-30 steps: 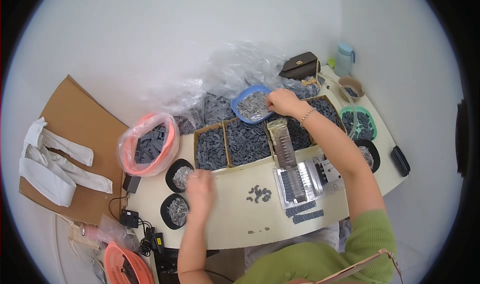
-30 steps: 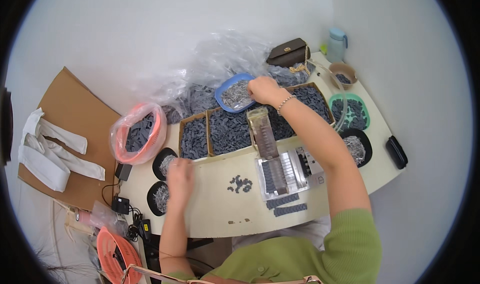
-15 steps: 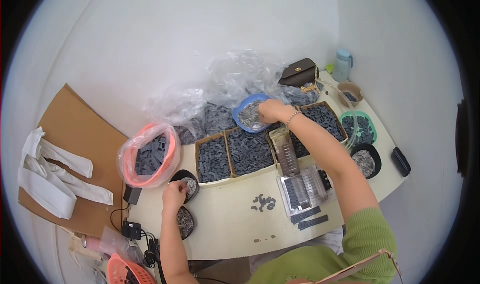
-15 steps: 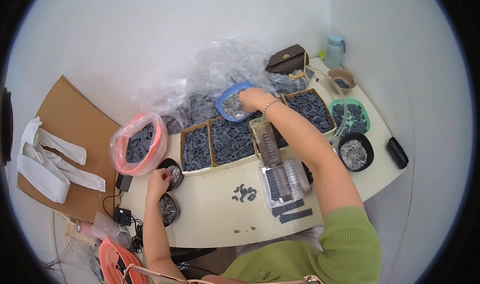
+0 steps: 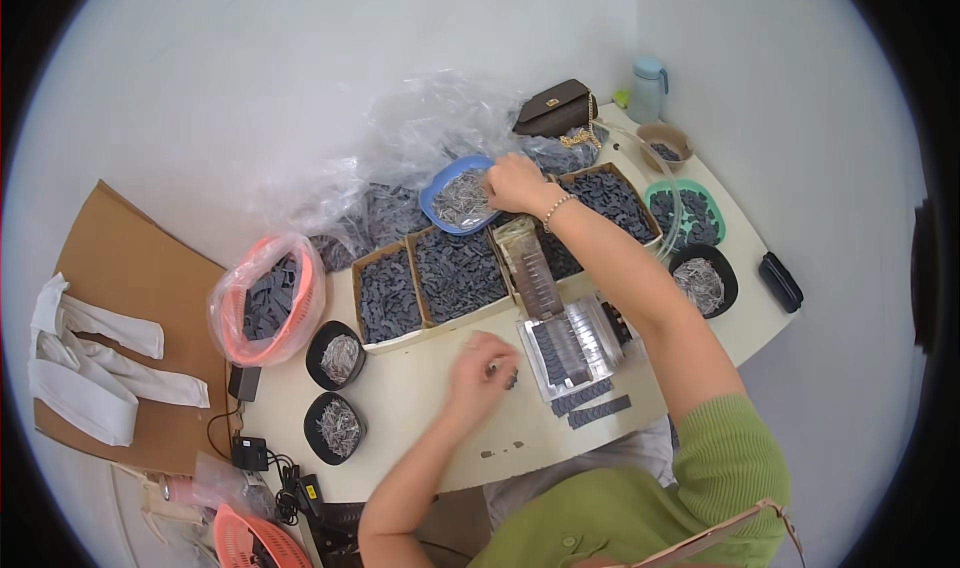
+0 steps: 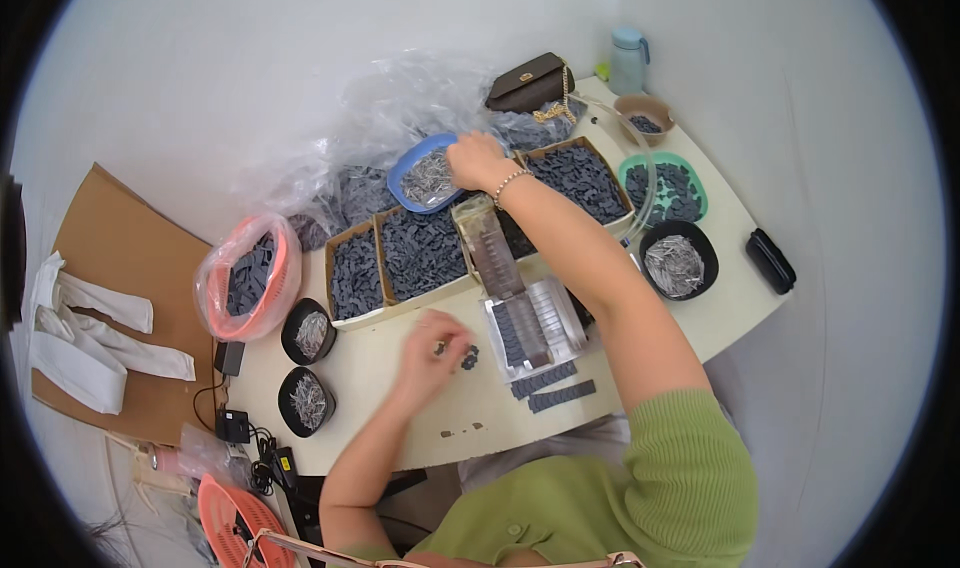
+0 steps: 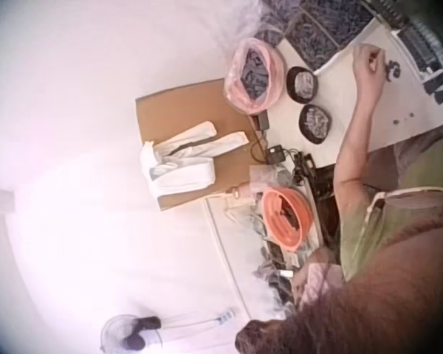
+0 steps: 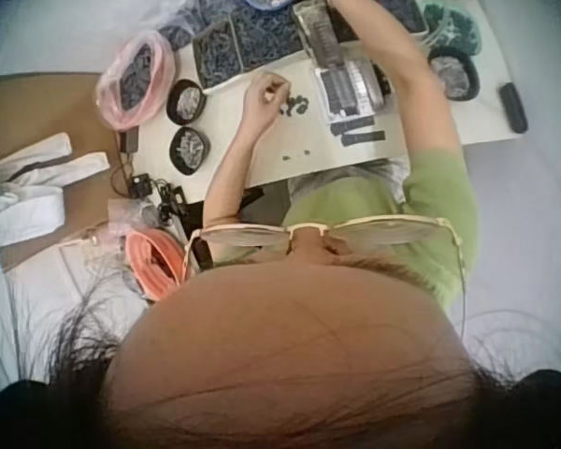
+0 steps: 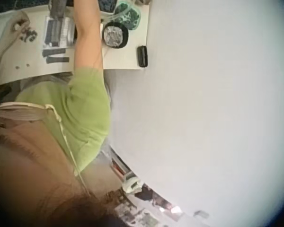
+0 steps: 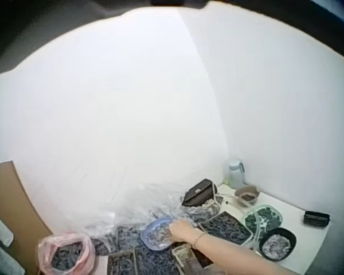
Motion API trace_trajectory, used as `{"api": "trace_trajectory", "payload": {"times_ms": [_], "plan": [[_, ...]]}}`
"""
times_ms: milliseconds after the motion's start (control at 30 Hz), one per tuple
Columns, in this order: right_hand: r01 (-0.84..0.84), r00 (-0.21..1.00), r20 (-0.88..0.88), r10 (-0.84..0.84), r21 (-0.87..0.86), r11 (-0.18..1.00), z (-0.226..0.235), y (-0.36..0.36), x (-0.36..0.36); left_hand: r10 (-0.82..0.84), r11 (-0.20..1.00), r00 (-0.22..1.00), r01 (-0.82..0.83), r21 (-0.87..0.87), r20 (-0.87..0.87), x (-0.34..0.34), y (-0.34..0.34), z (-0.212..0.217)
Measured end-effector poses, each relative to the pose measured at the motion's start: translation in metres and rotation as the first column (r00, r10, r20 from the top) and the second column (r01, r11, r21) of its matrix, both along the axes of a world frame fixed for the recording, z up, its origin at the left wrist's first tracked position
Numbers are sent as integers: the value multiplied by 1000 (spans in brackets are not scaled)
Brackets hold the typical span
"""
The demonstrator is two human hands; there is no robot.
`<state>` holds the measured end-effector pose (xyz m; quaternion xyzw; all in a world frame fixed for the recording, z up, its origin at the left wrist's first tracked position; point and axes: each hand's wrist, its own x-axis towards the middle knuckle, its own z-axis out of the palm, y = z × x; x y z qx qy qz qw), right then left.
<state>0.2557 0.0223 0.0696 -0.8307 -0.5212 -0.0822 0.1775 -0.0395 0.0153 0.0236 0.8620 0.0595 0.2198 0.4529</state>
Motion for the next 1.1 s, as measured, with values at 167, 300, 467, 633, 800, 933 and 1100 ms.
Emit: {"api": "trace_trajectory", "payload": {"times_ms": [167,300,467,633,800,933,1100], "plan": [[-162,974,-67,217,464,871,10,-37,-22,-56,873,982,-41,486,183,28,-48,-20],[-469,825,-312,471,87,879,17,-108,-56,-51,824,989,-37,566,138,25,-49,-12],[-434,900,-81,428,-76,898,-27,-161,-104,-84,744,992,1,669,93,15,-61,-12],[-385,917,126,380,19,923,-48,-159,-115,-76,661,996,22,750,37,-2,-69,-24],[-398,903,188,387,23,917,-53,-159,-121,27,631,996,51,774,-88,-2,-73,-20],[-412,902,148,405,19,911,-54,-163,-123,22,662,995,55,748,-93,-2,-73,-20],[-461,887,44,459,116,880,-56,-174,-118,59,828,995,-3,561,-81,-1,-58,-18]]}}
